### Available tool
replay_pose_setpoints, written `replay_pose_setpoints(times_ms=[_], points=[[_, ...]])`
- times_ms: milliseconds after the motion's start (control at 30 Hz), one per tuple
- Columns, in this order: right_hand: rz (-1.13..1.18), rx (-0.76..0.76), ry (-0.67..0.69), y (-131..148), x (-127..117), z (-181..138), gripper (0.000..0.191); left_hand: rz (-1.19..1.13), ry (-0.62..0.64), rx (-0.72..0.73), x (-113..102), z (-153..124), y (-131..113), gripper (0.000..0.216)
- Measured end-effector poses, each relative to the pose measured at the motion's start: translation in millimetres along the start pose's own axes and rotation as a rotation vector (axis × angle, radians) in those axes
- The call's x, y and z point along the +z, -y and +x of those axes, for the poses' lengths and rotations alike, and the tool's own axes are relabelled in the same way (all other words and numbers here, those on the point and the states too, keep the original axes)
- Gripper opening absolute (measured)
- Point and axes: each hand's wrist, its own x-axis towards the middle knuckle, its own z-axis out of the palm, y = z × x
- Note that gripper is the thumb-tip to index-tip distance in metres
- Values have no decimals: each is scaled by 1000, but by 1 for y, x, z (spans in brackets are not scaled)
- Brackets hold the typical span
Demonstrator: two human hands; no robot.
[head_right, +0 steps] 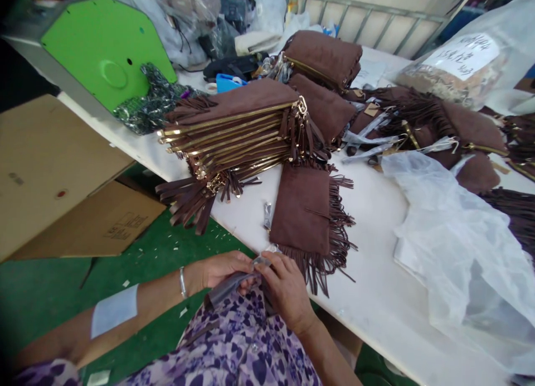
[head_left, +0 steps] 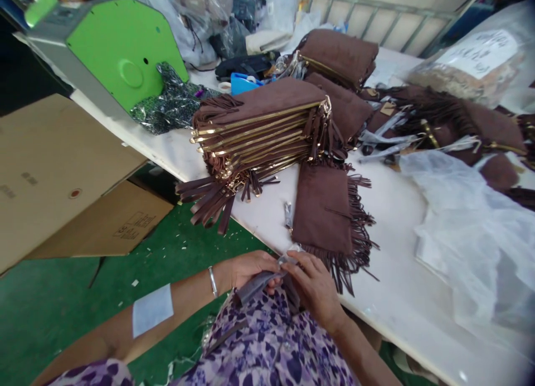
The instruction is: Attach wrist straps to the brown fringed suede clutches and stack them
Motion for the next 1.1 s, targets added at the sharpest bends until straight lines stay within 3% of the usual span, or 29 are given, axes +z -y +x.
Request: replay_pose_setpoints(times_ms=[200, 400, 600, 867, 1000, 1100], points=[[84, -111, 29, -12, 4, 1, 21, 70, -29, -65, -9, 6, 2, 31], [16, -192, 107, -18, 6, -1, 22, 49, -16, -67, -13, 3, 9, 37], [-36, -187, 91, -17, 10, -7, 24, 1, -239, 47, -9, 1, 24, 44], [-52, -190, 67, -14, 10, -6, 25, 60, -211, 14, -10, -2, 21, 39], [6, -209, 160, -10, 1, 7, 17, 95, -165, 19, -8, -4, 21, 36], [24, -214, 245, -8, -4, 17, 11, 209, -222, 76, -9, -2, 27, 33]])
